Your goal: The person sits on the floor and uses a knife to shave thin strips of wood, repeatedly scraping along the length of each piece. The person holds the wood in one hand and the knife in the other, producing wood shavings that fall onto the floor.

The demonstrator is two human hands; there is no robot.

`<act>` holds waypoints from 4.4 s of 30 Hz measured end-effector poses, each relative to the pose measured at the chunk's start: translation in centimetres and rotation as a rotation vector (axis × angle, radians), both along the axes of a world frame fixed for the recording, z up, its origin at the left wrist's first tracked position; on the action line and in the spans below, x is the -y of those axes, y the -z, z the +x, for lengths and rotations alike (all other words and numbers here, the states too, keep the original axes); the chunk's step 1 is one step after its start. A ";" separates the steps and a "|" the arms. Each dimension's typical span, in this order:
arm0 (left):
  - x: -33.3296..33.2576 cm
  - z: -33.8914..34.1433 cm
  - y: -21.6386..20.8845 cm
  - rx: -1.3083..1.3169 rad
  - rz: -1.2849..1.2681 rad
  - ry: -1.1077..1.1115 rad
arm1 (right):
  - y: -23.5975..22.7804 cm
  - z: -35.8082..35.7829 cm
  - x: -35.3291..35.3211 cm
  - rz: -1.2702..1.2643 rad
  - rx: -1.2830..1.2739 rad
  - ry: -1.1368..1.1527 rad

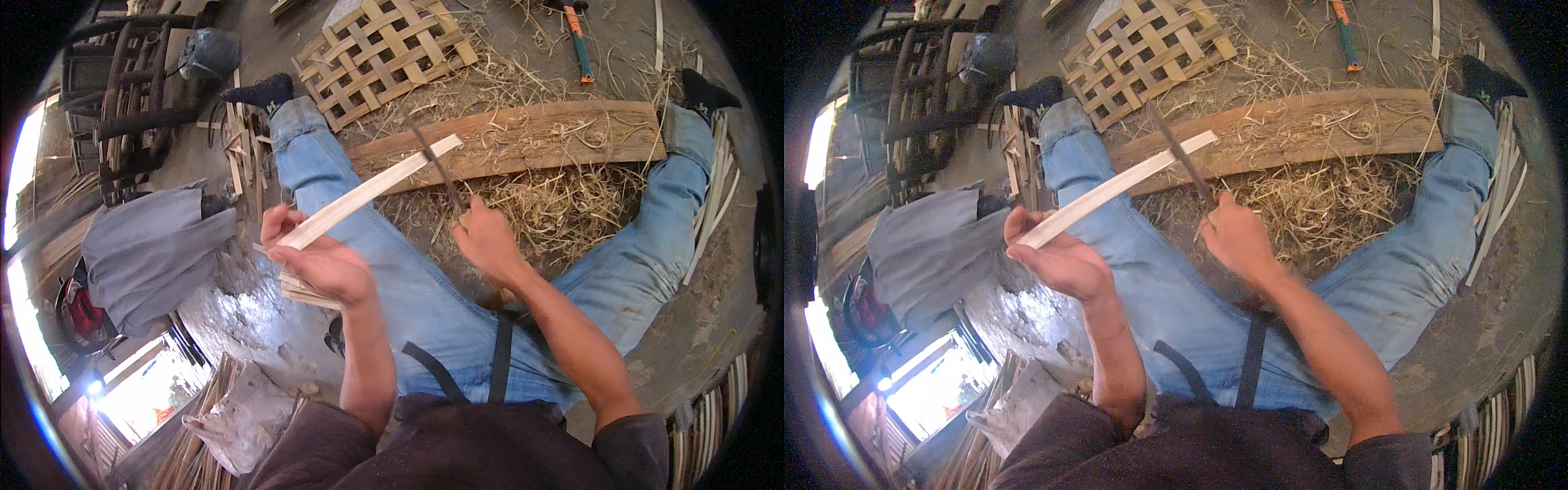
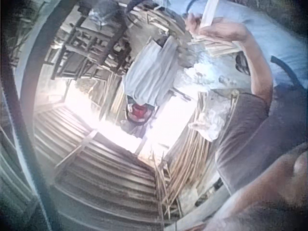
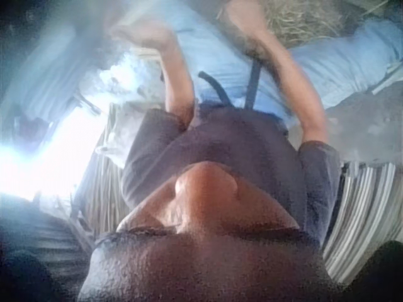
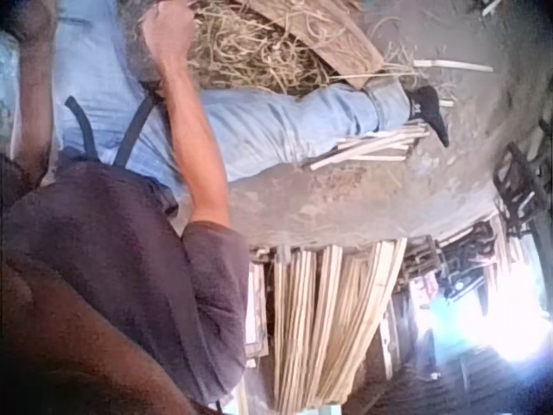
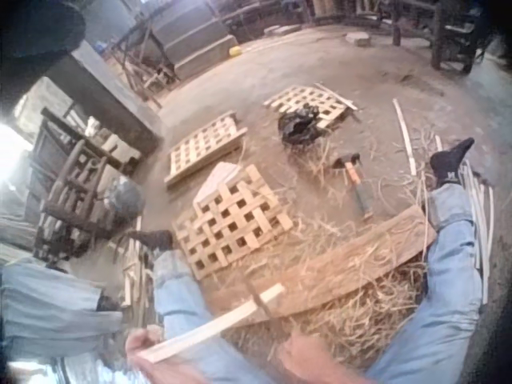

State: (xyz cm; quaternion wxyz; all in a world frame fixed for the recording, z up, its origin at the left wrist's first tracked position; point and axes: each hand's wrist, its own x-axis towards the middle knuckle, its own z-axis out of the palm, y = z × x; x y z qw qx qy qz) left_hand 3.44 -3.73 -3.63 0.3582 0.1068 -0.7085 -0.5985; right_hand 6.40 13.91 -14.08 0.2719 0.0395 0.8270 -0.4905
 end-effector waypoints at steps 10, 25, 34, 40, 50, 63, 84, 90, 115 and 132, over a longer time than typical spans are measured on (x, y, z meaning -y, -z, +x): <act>2.4 3.2 -2.5 0.325 -0.397 -0.179 | -4.4 1.8 1.1 -0.107 -0.035 -0.071; 2.1 3.3 -3.1 0.331 -0.384 -0.202 | -7.8 2.6 1.8 -0.187 -0.132 -0.216; 1.7 3.1 -3.7 0.363 -0.457 -0.213 | 1.0 -0.9 -2.1 0.034 0.066 -0.083; 1.3 2.6 -4.0 0.398 -0.437 -0.236 | 2.8 -0.6 -2.8 0.074 0.134 -0.022; 4.7 3.3 -4.5 0.202 -0.345 -0.307 | 4.8 0.0 -4.5 0.199 0.051 -0.034; 6.8 5.0 -0.7 0.365 0.529 -0.003 | 4.5 2.0 -4.3 0.540 -0.363 -0.155; -6.6 0.2 -6.2 0.242 0.699 0.842 | -19.5 5.2 -9.1 -0.424 0.038 -0.063; -5.1 -0.3 -6.8 0.156 0.419 0.916 | -19.5 7.8 -6.9 -0.385 0.117 -0.145; -8.1 -0.2 3.4 0.373 -0.517 0.880 | -10.3 13.3 -26.8 0.010 -0.032 0.908; 7.4 5.8 2.1 0.461 0.132 0.367 | 4.2 5.7 -4.7 0.518 -0.337 -0.177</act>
